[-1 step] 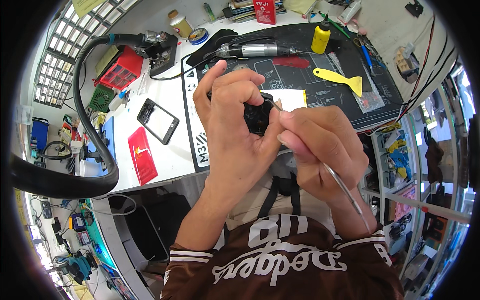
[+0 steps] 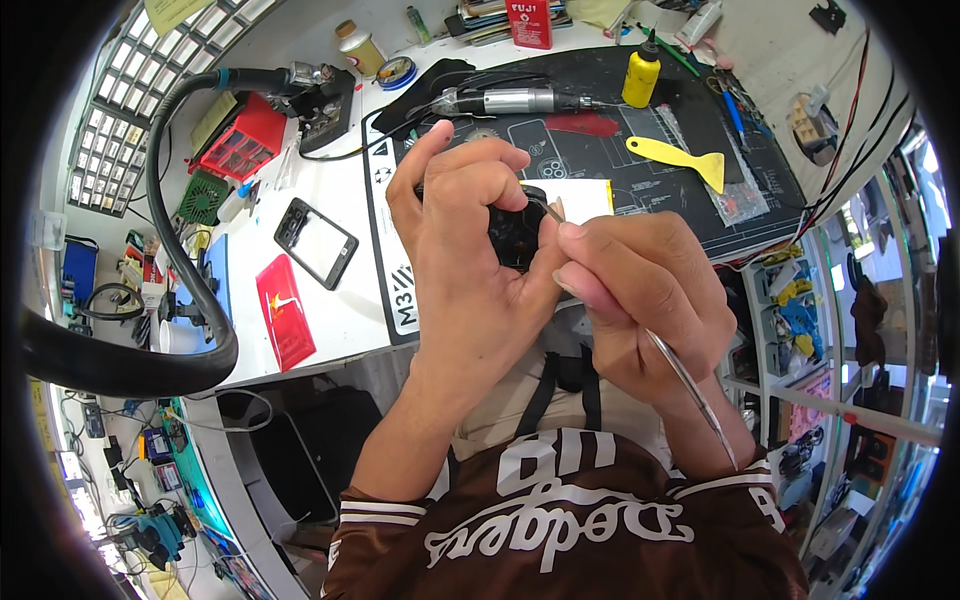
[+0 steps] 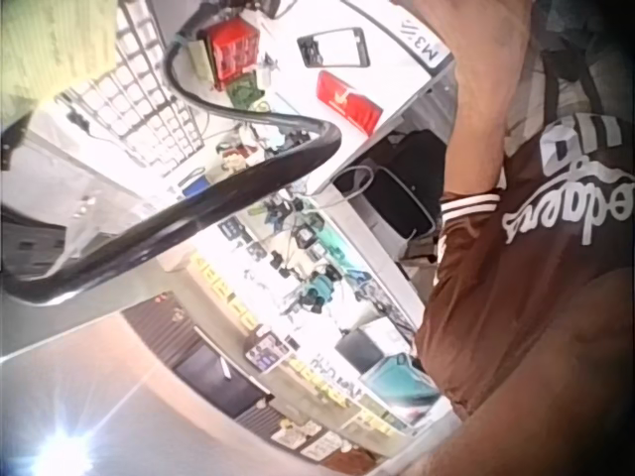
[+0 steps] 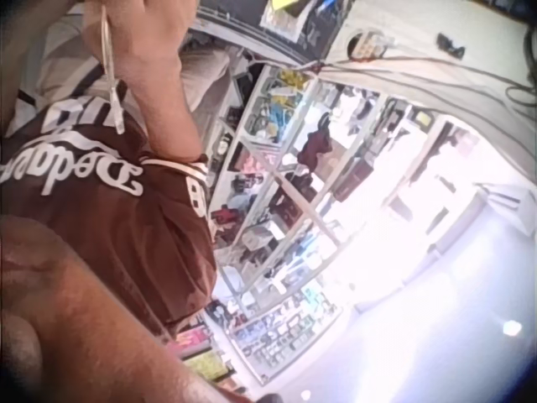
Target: The person disassembles a smartphone, removes the screen assembly, and uses a metal pick to separate the display from the frame. They then use a power screwdriver to remove screws from the back of the device.
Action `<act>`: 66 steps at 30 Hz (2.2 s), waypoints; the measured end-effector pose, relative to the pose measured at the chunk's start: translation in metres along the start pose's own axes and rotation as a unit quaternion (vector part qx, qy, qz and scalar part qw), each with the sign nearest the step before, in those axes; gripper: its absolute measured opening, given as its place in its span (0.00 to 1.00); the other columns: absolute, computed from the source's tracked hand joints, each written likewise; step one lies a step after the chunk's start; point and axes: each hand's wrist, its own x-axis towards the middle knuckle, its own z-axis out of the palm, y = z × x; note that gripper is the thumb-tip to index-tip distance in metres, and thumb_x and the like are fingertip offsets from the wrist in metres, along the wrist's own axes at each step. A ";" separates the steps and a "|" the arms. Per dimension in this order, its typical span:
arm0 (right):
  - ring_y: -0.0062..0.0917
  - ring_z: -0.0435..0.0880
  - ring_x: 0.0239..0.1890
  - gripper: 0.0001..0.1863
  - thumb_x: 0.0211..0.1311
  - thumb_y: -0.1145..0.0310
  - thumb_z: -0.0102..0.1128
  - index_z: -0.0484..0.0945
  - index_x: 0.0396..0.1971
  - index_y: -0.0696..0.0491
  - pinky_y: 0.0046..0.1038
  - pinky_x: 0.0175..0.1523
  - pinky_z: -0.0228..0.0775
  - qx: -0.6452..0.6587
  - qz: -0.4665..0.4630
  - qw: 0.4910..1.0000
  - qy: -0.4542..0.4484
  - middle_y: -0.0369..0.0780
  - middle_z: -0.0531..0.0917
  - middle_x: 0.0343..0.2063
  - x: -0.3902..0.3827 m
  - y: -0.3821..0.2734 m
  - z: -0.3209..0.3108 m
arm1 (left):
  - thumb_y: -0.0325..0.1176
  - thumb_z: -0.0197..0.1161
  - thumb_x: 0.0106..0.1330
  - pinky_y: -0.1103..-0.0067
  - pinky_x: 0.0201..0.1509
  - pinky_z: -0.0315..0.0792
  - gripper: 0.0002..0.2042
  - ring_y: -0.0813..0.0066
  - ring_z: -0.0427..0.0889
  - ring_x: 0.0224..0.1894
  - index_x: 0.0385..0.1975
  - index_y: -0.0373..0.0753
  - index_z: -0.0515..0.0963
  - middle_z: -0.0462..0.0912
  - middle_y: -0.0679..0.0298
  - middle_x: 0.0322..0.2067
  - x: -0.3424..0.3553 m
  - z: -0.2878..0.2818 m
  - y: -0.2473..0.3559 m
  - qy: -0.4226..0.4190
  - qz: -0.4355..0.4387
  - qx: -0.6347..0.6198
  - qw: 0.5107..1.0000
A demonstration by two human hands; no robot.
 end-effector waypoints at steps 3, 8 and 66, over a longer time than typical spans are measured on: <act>0.34 0.87 0.35 0.15 0.56 0.80 0.75 0.86 0.45 0.59 0.30 0.39 0.80 -0.013 -0.013 1.000 -0.013 0.43 0.87 0.37 0.006 0.001 -0.004 | 0.20 0.74 0.54 0.59 0.78 0.55 0.21 0.62 0.78 0.55 0.42 0.41 0.69 0.81 0.59 0.46 0.003 0.001 -0.001 0.004 0.005 -0.002 1.000; 0.28 0.86 0.33 0.05 0.71 0.76 0.67 0.86 0.42 0.62 0.27 0.39 0.78 0.038 0.043 0.997 -0.051 0.44 0.89 0.34 0.018 0.009 -0.015 | 0.20 0.73 0.54 0.58 0.78 0.57 0.21 0.62 0.78 0.55 0.42 0.41 0.69 0.81 0.59 0.45 0.001 0.004 -0.003 -0.002 0.003 -0.011 1.000; 0.23 0.84 0.29 0.12 0.64 0.70 0.74 0.85 0.44 0.56 0.21 0.28 0.79 0.293 0.038 0.950 -0.100 0.36 0.84 0.33 -0.058 -0.012 0.025 | 0.27 0.80 0.58 0.60 0.49 0.73 0.24 0.67 0.70 0.54 0.35 0.53 0.65 0.81 0.82 0.40 -0.074 -0.027 0.009 0.144 -0.033 -0.007 0.989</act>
